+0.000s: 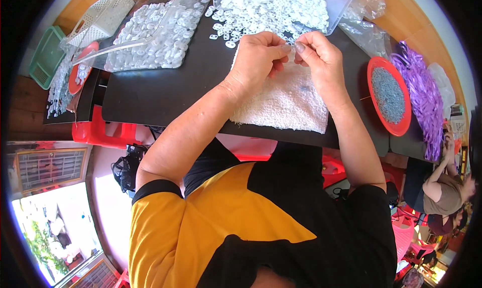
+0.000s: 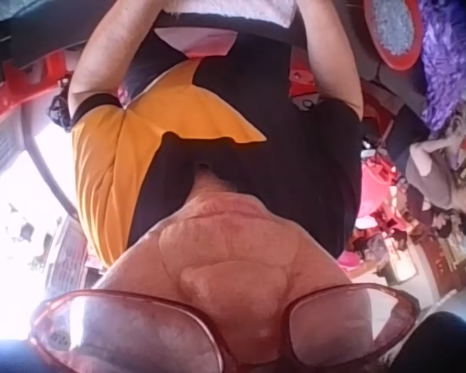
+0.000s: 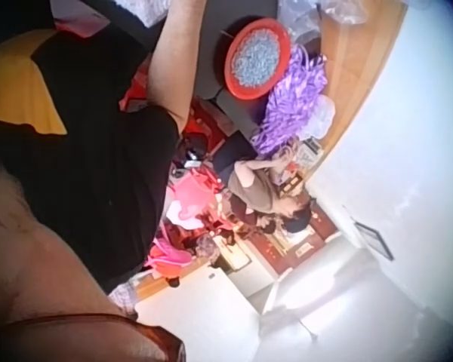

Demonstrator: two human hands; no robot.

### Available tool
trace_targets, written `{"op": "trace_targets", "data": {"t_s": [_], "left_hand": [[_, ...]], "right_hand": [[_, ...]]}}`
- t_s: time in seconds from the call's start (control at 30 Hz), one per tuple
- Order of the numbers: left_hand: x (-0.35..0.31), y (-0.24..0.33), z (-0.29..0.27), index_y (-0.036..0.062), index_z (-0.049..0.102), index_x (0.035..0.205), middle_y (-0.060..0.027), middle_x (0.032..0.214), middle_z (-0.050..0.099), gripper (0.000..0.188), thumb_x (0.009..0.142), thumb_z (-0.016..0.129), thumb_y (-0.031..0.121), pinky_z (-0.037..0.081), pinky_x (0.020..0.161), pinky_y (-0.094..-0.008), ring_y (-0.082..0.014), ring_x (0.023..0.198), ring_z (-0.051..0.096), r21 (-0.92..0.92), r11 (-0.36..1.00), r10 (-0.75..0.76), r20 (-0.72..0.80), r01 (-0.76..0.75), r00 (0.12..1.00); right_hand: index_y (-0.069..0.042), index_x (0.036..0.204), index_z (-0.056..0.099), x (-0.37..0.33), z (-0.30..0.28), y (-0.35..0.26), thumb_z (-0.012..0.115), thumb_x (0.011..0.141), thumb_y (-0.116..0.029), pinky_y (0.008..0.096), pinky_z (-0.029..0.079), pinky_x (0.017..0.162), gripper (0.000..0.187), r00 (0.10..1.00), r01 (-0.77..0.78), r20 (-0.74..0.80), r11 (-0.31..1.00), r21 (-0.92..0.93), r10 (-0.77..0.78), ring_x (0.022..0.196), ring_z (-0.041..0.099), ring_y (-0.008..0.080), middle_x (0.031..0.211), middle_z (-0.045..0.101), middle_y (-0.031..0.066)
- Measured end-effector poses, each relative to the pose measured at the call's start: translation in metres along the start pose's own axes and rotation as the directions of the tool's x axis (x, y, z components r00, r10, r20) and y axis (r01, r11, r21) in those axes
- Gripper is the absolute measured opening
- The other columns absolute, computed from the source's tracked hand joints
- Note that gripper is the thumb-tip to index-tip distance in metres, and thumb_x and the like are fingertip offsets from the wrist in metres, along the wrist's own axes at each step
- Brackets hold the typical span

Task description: Inspecting and sorting small white plastic components on a white towel at a workbench.

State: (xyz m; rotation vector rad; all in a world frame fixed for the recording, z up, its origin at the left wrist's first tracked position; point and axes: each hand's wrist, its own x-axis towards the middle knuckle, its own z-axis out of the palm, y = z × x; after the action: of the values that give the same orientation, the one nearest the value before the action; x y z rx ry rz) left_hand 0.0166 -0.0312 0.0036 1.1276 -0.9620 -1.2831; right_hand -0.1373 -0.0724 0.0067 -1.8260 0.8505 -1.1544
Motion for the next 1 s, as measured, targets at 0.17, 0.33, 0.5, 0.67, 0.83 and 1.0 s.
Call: {"op": "trace_targets", "data": {"t_s": [0.17, 0.33, 0.5, 0.67, 0.83, 1.0], "left_hand": [[0.000, -0.007, 0.005, -0.0007, 0.062, 0.084, -0.0022, 0.067, 0.058, 0.010, 0.088, 0.063, 0.008, 0.038, 0.045, -0.0220, -0.0078, 0.053, 0.050, -0.014, 1.000, 0.014, -0.074, -0.015, 0.997], [0.002, -0.011, 0.006, -0.0013, 0.062, 0.084, -0.0016, 0.066, 0.057, 0.010, 0.089, 0.062, 0.008, 0.038, 0.045, -0.0218, -0.0068, 0.053, 0.049, 0.075, 0.994, 0.080, -0.073, -0.074, 0.994], [-0.001, -0.010, 0.005, -0.0004, 0.062, 0.082, -0.0008, 0.066, 0.058, 0.009, 0.086, 0.063, 0.008, 0.040, 0.049, -0.0219, -0.0066, 0.055, 0.050, 0.086, 0.996, 0.038, -0.095, -0.030, 0.995], [0.004, -0.022, 0.004, -0.0014, 0.062, 0.079, -0.0016, 0.064, 0.057, 0.009, 0.084, 0.062, 0.007, 0.040, 0.050, -0.0241, -0.0070, 0.055, 0.050, 0.174, 0.966, 0.207, -0.073, -0.192, 0.976], [0.008, -0.026, 0.005, -0.0025, 0.062, 0.081, -0.0013, 0.064, 0.055, 0.009, 0.084, 0.063, 0.006, 0.039, 0.051, -0.0240, -0.0067, 0.055, 0.048, 0.107, 0.965, 0.245, -0.063, -0.238, 0.967], [0.012, -0.027, 0.005, -0.0014, 0.061, 0.083, -0.0017, 0.066, 0.056, 0.007, 0.084, 0.063, 0.005, 0.040, 0.051, -0.0240, -0.0080, 0.056, 0.049, 0.010, 0.981, 0.192, -0.078, -0.192, 0.978]], "right_hand": [[0.002, 0.087, 0.060, -0.003, 0.007, 0.001, 0.059, 0.089, -0.002, 0.0238, 0.046, 0.058, 0.005, 0.987, -0.158, 0.008, 0.976, 0.152, 0.158, 0.066, 0.055, 0.0076, 0.071, 0.060, 0.0023], [0.002, 0.088, 0.061, -0.003, 0.009, 0.002, 0.058, 0.090, -0.003, 0.0221, 0.046, 0.061, 0.006, 0.987, -0.162, 0.010, 0.974, 0.158, 0.163, 0.067, 0.057, 0.0075, 0.072, 0.060, 0.0021], [0.001, 0.090, 0.066, 0.006, 0.003, -0.010, 0.061, 0.089, -0.008, 0.0220, 0.043, 0.060, 0.011, 0.952, -0.306, 0.035, 0.938, 0.162, 0.305, 0.065, 0.055, 0.0083, 0.072, 0.059, 0.0019], [0.000, 0.091, 0.067, 0.067, 0.007, 0.007, 0.062, 0.087, -0.017, 0.0248, 0.043, 0.058, 0.018, 0.982, -0.066, 0.158, 0.977, -0.200, 0.099, 0.060, 0.054, 0.0095, 0.067, 0.060, 0.0035], [-0.018, 0.100, 0.070, 0.124, 0.030, 0.037, 0.066, 0.078, -0.021, 0.0367, 0.050, 0.074, 0.022, 0.927, 0.295, 0.376, 0.600, -0.744, 0.010, 0.083, 0.066, 0.0275, 0.091, 0.070, 0.0101], [-0.017, 0.101, 0.070, 0.133, 0.038, 0.039, 0.066, 0.078, -0.021, 0.0380, 0.050, 0.079, 0.024, 0.915, 0.298, 0.392, 0.497, -0.815, 0.095, 0.090, 0.066, 0.0277, 0.096, 0.070, 0.0103]]}}
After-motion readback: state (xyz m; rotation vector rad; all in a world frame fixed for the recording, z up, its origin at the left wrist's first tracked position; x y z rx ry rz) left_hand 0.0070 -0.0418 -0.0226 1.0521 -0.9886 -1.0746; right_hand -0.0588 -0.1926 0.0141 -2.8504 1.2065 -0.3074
